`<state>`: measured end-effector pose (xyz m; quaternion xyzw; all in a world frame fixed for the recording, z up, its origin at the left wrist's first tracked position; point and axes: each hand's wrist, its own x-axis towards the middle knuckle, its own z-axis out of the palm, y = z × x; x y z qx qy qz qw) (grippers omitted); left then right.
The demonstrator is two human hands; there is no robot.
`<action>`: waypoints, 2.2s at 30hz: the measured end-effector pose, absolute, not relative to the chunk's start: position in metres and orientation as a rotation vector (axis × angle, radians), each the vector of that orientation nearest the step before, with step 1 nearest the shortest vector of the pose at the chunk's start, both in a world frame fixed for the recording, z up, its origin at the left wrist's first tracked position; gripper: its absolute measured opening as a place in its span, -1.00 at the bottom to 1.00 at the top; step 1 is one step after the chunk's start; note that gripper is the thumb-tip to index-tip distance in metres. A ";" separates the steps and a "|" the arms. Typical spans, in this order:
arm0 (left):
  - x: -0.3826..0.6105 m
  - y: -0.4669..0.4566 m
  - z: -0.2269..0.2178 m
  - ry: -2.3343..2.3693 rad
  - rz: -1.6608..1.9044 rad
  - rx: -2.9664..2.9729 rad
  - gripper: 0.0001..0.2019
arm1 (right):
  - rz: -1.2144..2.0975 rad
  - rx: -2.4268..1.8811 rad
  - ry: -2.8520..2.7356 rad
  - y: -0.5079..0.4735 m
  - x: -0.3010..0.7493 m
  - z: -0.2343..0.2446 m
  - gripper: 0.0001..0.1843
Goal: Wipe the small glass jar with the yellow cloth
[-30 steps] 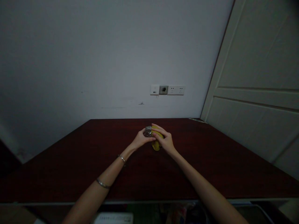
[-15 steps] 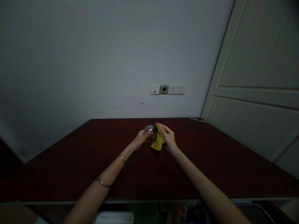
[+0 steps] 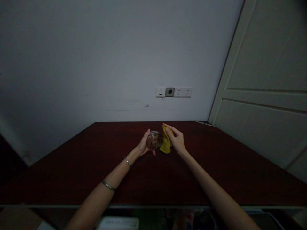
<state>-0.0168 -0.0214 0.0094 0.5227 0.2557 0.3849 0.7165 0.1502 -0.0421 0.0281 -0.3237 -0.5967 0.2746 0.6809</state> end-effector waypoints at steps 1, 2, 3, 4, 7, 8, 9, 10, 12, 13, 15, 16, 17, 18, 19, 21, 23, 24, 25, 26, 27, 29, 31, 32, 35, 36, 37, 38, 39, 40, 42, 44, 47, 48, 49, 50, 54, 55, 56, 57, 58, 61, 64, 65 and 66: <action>-0.017 -0.022 0.009 0.576 0.850 1.163 -0.33 | 0.555 -0.735 -1.395 -0.044 0.151 0.032 -0.64; -0.017 -0.023 0.009 0.585 0.848 1.167 -0.32 | 0.499 -0.741 -1.435 -0.047 0.152 0.036 -0.65; -0.017 -0.023 0.009 0.591 0.843 1.168 -0.31 | 0.451 -0.745 -1.470 -0.049 0.152 0.039 -0.64; -0.017 -0.023 0.009 0.592 0.834 1.167 -0.30 | 0.407 -0.746 -1.508 -0.051 0.152 0.042 -0.63; -0.017 -0.023 0.009 0.588 0.800 1.164 -0.29 | 0.299 -0.707 -1.691 -0.057 0.148 0.046 -0.54; -0.017 -0.023 0.008 0.591 0.795 1.163 -0.29 | 0.270 -0.685 -1.767 -0.059 0.146 0.047 -0.51; -0.016 -0.024 0.008 0.596 0.798 1.158 -0.30 | 0.240 -0.660 -1.838 -0.060 0.144 0.047 -0.50; -0.016 -0.024 0.008 0.601 0.806 1.151 -0.32 | 0.206 -0.632 -1.898 -0.061 0.142 0.046 -0.51; -0.015 -0.025 0.009 0.601 0.824 1.130 -0.36 | 0.130 -0.588 -1.960 -0.062 0.139 0.044 -0.57; -0.014 -0.025 0.010 0.599 0.830 1.121 -0.37 | 0.093 -0.575 -1.958 -0.061 0.139 0.042 -0.60; -0.013 -0.026 0.011 0.592 0.834 1.111 -0.37 | 0.033 -0.565 -1.937 -0.060 0.139 0.039 -0.60; -0.013 -0.027 0.012 0.592 0.830 1.111 -0.36 | 0.015 -0.561 -1.934 -0.059 0.140 0.037 -0.57; -0.013 -0.027 0.013 0.595 0.826 1.113 -0.35 | 0.003 -0.552 -1.942 -0.058 0.141 0.035 -0.53; -0.013 -0.027 0.013 0.597 0.822 1.120 -0.35 | -0.003 -0.538 -1.959 -0.057 0.143 0.034 -0.50; -0.013 -0.028 0.014 0.599 0.819 1.130 -0.35 | -0.003 -0.526 -1.984 -0.056 0.144 0.033 -0.49; -0.013 -0.028 0.015 0.610 0.816 1.154 -0.36 | 0.010 -0.506 -2.030 -0.055 0.147 0.033 -0.52; -0.013 -0.028 0.015 0.630 0.815 1.182 -0.36 | 0.029 -0.496 -2.069 -0.054 0.150 0.033 -0.55; -0.013 -0.028 0.015 0.639 0.811 1.198 -0.36 | 0.038 -0.492 -2.083 -0.053 0.150 0.034 -0.56; -0.013 -0.028 0.015 0.646 0.810 1.214 -0.35 | 0.045 -0.489 -2.089 -0.052 0.151 0.034 -0.56; -0.013 -0.028 0.015 0.650 0.810 1.229 -0.34 | 0.051 -0.490 -2.086 -0.051 0.151 0.034 -0.57; -0.014 -0.028 0.014 0.653 0.814 1.240 -0.34 | 0.056 -0.496 -2.078 -0.051 0.151 0.034 -0.58; -0.014 -0.027 0.013 0.661 0.828 1.249 -0.35 | 0.061 -0.510 -2.050 -0.049 0.150 0.035 -0.60; -0.015 -0.027 0.012 0.667 0.842 1.246 -0.35 | 0.051 -0.524 -2.021 -0.048 0.149 0.035 -0.63; -0.015 -0.027 0.012 0.665 0.843 1.245 -0.35 | 0.039 -0.529 -2.010 -0.048 0.149 0.035 -0.64; -0.016 -0.027 0.013 0.633 0.828 1.247 -0.32 | -0.005 -0.529 -1.987 -0.048 0.150 0.035 -0.65; -0.016 -0.027 0.013 0.616 0.813 1.251 -0.31 | -0.014 -0.531 -1.982 -0.048 0.150 0.036 -0.65; -0.017 -0.027 0.013 0.598 0.794 1.255 -0.30 | -0.019 -0.535 -1.978 -0.048 0.151 0.036 -0.65; -0.017 -0.026 0.014 0.580 0.774 1.261 -0.29 | -0.021 -0.539 -1.976 -0.049 0.152 0.036 -0.65; -0.018 -0.026 0.013 0.564 0.755 1.268 -0.28 | -0.020 -0.544 -1.977 -0.050 0.153 0.036 -0.64; -0.018 -0.026 0.013 0.552 0.740 1.276 -0.27 | -0.023 -0.546 -1.976 -0.051 0.153 0.037 -0.64; -0.018 -0.025 0.011 0.545 0.724 1.288 -0.26 | -0.036 -0.540 -1.974 -0.053 0.155 0.037 -0.63; -0.017 -0.025 0.009 0.547 0.718 1.291 -0.25 | -0.054 -0.534 -1.966 -0.056 0.156 0.036 -0.63; -0.017 -0.024 0.007 0.525 0.692 1.286 -0.23 | -0.064 -0.550 -1.943 -0.059 0.157 0.034 -0.63; -0.017 -0.024 0.006 0.506 0.675 1.279 -0.22 | -0.065 -0.558 -1.930 -0.060 0.157 0.032 -0.64; -0.017 -0.023 0.006 0.484 0.661 1.269 -0.22 | -0.066 -0.566 -1.916 -0.060 0.157 0.031 -0.64; -0.017 -0.023 0.005 0.461 0.653 1.255 -0.22 | -0.068 -0.569 -1.902 -0.061 0.157 0.030 -0.65; -0.018 -0.021 0.004 0.400 0.652 1.199 -0.22 | -0.093 -0.572 -1.868 -0.062 0.159 0.024 -0.65; -0.017 -0.021 0.004 0.392 0.652 1.188 -0.21 | -0.105 -0.566 -1.866 -0.062 0.160 0.022 -0.65; -0.017 -0.022 0.004 0.389 0.654 1.179 -0.21 | -0.121 -0.556 -1.864 -0.063 0.160 0.021 -0.64; -0.017 -0.023 0.004 0.391 0.662 1.171 -0.22 | -0.137 -0.545 -1.864 -0.063 0.161 0.020 -0.63; -0.016 -0.024 0.005 0.395 0.675 1.164 -0.23 | -0.154 -0.535 -1.862 -0.064 0.162 0.020 -0.62; -0.015 -0.027 0.007 0.417 0.702 1.138 -0.25 | -0.191 -0.533 -1.852 -0.066 0.163 0.018 -0.60; -0.015 -0.029 0.008 0.415 0.698 1.116 -0.25 | -0.222 -0.533 -1.847 -0.069 0.163 0.018 -0.59; -0.015 -0.029 0.008 0.411 0.695 1.113 -0.24 | -0.234 -0.530 -1.848 -0.069 0.163 0.017 -0.59; -0.016 -0.028 0.008 0.408 0.695 1.109 -0.23 | -0.247 -0.529 -1.850 -0.070 0.163 0.017 -0.59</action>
